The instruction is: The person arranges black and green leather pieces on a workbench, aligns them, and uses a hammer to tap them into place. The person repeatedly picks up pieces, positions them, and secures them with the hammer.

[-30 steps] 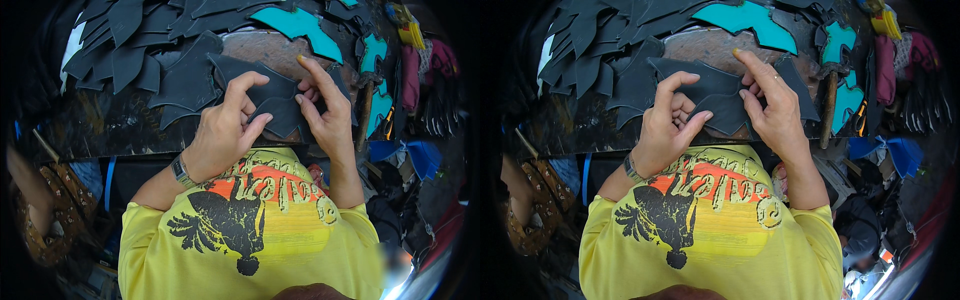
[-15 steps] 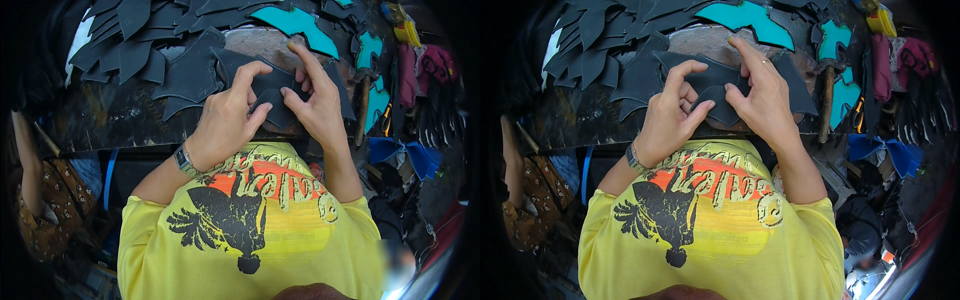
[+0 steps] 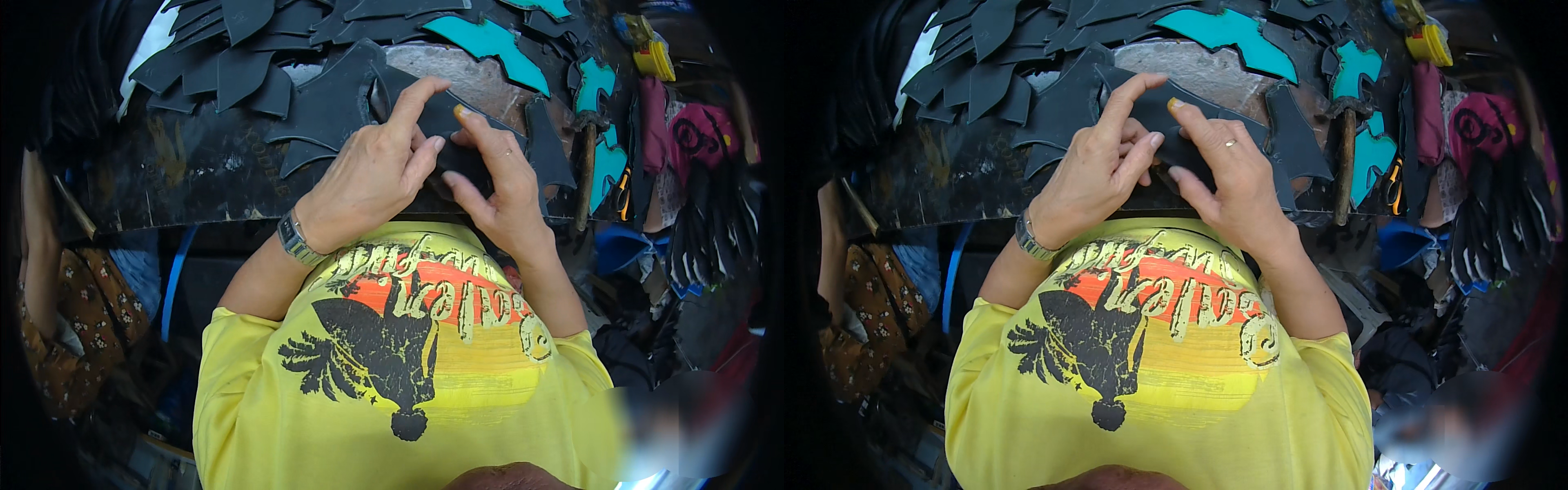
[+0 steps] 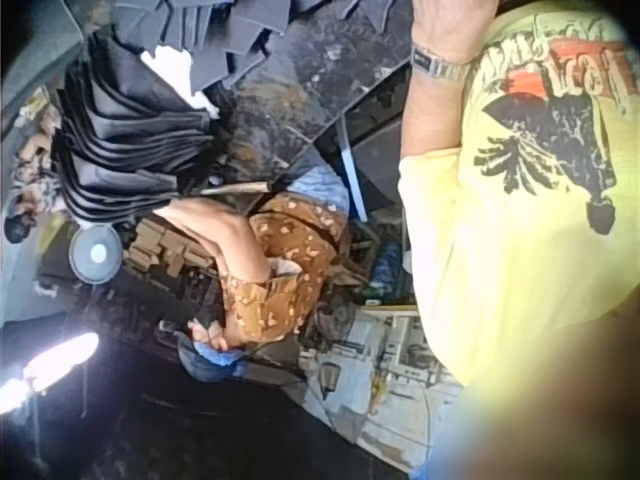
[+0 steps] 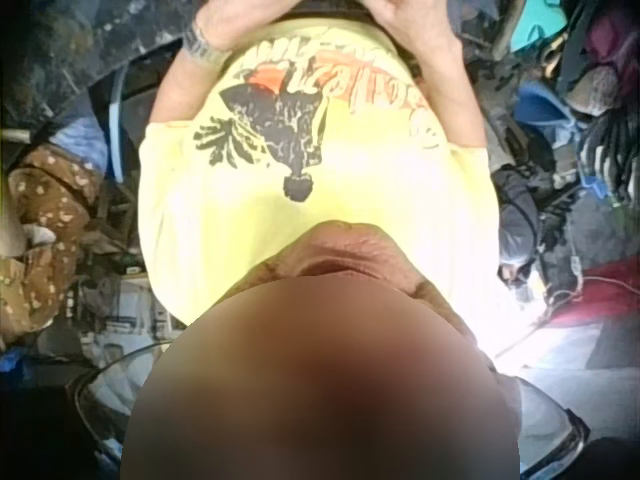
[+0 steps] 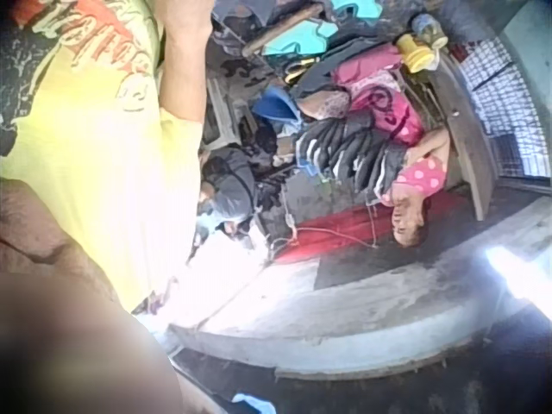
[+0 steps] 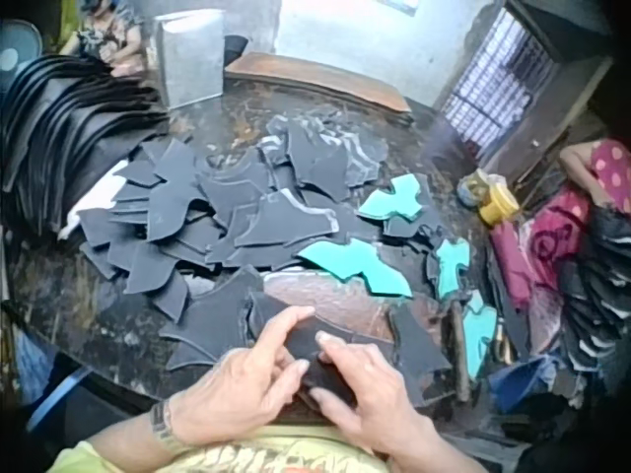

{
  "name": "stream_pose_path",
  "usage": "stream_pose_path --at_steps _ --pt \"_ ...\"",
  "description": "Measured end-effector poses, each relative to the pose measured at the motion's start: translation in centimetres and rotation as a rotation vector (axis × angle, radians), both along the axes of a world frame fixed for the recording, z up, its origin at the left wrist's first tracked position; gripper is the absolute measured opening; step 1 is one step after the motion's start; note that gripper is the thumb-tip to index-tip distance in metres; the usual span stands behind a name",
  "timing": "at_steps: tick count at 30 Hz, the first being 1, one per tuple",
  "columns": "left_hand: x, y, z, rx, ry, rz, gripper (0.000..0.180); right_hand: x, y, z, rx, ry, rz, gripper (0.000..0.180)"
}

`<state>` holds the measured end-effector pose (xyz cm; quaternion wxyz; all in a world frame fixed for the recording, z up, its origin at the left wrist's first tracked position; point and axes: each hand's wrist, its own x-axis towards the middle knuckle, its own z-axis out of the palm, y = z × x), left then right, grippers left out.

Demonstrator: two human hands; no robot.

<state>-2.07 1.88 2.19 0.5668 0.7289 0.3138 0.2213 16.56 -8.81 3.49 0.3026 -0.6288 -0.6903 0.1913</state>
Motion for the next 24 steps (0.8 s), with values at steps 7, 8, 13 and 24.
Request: stream_pose_path --at_steps 7,8,13,24 --pt "-1.7 1.0 -0.9 0.423 0.11 0.071 0.034 0.6 0.9 0.5 -0.014 0.136 -0.024 0.037" --pt "-1.8 0.8 -0.9 0.401 0.134 0.071 0.032 0.7 0.9 0.6 -0.031 0.09 -0.002 0.037" --pt "-1.6 1.2 -1.0 0.377 0.09 0.087 0.034 0.4 1.0 0.9 -0.03 -0.028 0.047 0.035" --pt "-1.8 1.7 -1.0 0.285 0.084 0.047 0.037 -1.3 0.6 0.7 0.041 -0.189 0.032 0.04"
